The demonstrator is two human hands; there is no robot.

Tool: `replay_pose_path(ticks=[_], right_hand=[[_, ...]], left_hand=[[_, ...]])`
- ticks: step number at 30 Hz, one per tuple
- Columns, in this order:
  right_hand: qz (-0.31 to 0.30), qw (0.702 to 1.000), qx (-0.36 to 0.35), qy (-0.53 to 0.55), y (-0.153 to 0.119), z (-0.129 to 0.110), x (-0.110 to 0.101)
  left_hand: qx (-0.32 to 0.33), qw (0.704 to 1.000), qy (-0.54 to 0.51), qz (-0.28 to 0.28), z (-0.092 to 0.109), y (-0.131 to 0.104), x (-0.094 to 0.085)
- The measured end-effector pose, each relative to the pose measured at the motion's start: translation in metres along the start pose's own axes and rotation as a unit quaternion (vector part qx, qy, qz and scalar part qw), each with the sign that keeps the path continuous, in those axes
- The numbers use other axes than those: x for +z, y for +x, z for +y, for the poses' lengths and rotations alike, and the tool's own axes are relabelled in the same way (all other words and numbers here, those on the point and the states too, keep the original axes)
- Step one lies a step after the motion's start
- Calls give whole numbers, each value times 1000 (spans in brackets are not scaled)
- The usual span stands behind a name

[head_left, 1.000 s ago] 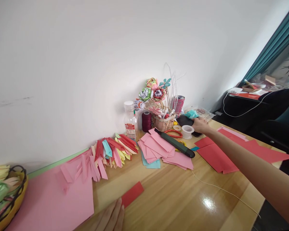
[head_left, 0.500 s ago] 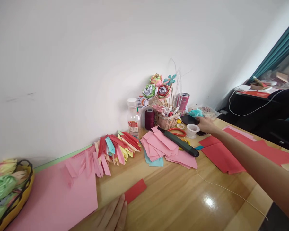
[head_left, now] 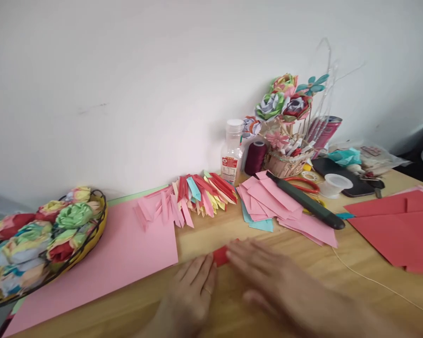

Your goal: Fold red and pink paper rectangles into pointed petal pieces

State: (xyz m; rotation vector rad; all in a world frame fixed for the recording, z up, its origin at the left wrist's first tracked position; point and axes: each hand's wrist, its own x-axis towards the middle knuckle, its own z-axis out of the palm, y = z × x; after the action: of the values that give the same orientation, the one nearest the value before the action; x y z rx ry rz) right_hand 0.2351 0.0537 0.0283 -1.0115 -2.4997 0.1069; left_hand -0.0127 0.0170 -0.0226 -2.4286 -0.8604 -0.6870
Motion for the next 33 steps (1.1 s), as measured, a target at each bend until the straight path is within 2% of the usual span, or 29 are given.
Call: replay_pose_path(ticks=[2,3,5,6,12,17,21,26,33], right_hand=[[-103,990,-87,29,3,-30,17],[-152,983,-97,34,4,-38,23],[-197,975,-95,36,5,-41,32],[-198,975,-94,32,4,-39,35],[-91,988,-117,-40,-5,-16,43],[-45,984,-104,-140,-15,1,36],[-24,979,-99,-175,-21,11,33],[-23,982,-98,-158,-21,10,36],[-35,999,-6,-38,-2,-1,36]], left_hand=[[-8,1000,-6,7,2,0,1],[-12,1000,-7,7,3,0,1],[-21,1000,-6,5,5,0,1],[-24,1000,-3,1,6,0,1],[-34,999,27,-10,6,-5,-8],[-45,996,75,-18,10,-1,-12],[-48,991,122,-15,16,-2,-13],[-49,983,161,-67,23,-11,-13],[-85,991,102,17,10,0,-18]])
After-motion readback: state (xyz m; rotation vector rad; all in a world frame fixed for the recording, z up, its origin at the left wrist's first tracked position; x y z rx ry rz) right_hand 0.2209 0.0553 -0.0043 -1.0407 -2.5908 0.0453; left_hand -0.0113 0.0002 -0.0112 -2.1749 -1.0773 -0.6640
